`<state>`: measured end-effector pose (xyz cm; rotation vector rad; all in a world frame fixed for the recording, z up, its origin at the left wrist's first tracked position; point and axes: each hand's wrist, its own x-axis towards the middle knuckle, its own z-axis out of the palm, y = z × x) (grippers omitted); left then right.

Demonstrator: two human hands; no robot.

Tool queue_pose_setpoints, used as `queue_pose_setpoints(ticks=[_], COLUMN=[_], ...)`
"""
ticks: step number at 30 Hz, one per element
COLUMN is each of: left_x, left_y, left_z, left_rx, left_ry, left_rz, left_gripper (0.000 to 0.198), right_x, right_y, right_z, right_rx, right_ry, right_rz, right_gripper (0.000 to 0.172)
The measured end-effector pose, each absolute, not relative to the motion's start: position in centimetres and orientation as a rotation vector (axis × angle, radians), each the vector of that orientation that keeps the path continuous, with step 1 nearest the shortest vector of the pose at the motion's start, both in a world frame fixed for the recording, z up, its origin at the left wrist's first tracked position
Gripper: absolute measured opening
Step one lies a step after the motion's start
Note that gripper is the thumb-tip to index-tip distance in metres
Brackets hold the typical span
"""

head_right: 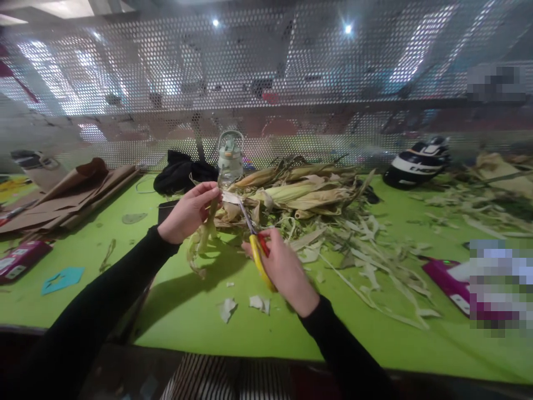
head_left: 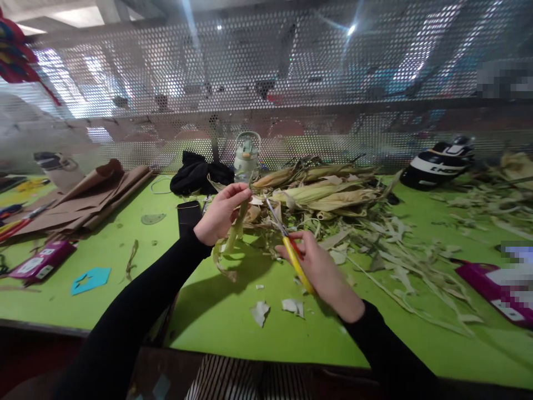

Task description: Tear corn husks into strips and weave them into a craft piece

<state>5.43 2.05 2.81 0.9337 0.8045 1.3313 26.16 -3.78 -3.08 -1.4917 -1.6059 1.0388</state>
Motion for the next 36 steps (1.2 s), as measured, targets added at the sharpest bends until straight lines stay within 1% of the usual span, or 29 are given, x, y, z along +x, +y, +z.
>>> queue_pose_setpoints(ticks=[3, 5, 7, 8, 9, 10, 12, 13, 15, 16, 17, 19, 21, 23, 26, 31, 34, 36], left_x=[5.1, 4.9, 4.7, 4.7, 4.7, 4.8, 5.1, 5.4, 5.9, 6.1, 6.4, 6.9, 7.4, 7.9, 8.4, 8.5, 8.6, 8.7], left_y=[2.0, 1.9, 1.7, 1.6, 1.3, 1.0, 0.3, -0.1, -0.9, -1.2, -1.4, -1.5, -1.3, -1.2, -1.0, -0.7, -0.4, -0.3], left_z=[3.6, 4.0, 4.4, 4.6, 4.7, 4.9, 5.2, 5.3, 5.2, 5.0, 4.7, 3.7, 2.4, 1.3, 0.0, -1.2, -2.0, -2.4], left_rx=[0.891, 0.852, 0.83, 0.834, 0.845, 0.858, 0.887, 0.903, 0.945, 0.977, 1.02, 1.128, 1.199, 1.209, 1.139, 1.102, 1.211, 1.21], left_ry=[0.745, 0.691, 0.631, 0.598, 0.56, 0.517, 0.419, 0.374, 0.3, 0.275, 0.261, 0.262, 0.358, 0.453, 0.532, 0.681, 0.669, 0.659], left_rz=[1.384, 1.413, 1.454, 1.48, 1.513, 1.552, 1.625, 1.649, 1.638, 1.611, 1.563, 1.436, 1.333, 1.27, 1.173, 0.871, 0.782, 0.794], left_gripper=[0.008, 0.008, 0.009, 0.009, 0.01, 0.01, 0.011, 0.012, 0.012, 0.012, 0.01, 0.006, 0.008, 0.01, 0.016, 0.032, 0.029, 0.027], right_x=[27.6, 28.2, 28.2, 28.0, 27.5, 26.9, 25.3, 24.4, 22.9, 22.3, 21.9, 21.7, 22.2, 23.1, 24.8, 26.8, 27.0, 26.8], right_y=[-2.8, -2.5, -2.7, -3.0, -3.3, -3.7, -4.4, -4.7, -4.7, -4.5, -4.2, -3.3, -2.3, -1.5, -0.7, -0.5, -0.6, -0.6], right_z=[-2.7, -2.3, -1.6, -1.2, -0.8, -0.4, 0.1, 0.3, 0.6, 0.7, 0.9, 1.2, 1.2, 0.9, -0.2, -0.5, -0.2, -0.2], right_rx=[-1.707, -1.64, -1.53, -1.485, -1.447, -1.4, -1.214, -1.132, -0.986, -0.897, -0.817, -0.752, -0.811, -0.91, -1.018, -1.163, -1.178, -1.183], right_ry=[-1.948, -2.09, -2.089, -2.077, -2.081, -2.107, -2.096, -1.992, -1.704, -1.563, -1.445, -1.286, -1.208, -1.18, -1.21, -1.419, -1.542, -1.571], right_rz=[0.567, 0.371, 0.235, 0.257, 0.376, 0.606, 1.228, 1.395, 1.602, 1.636, 1.631, 1.504, 1.334, 1.224, 1.163, 1.1, 1.077, 1.075], right_gripper=[0.037, 0.033, 0.035, 0.04, 0.046, 0.052, 0.06, 0.061, 0.063, 0.062, 0.06, 0.051, 0.045, 0.045, 0.045, 0.031, 0.022, 0.02])
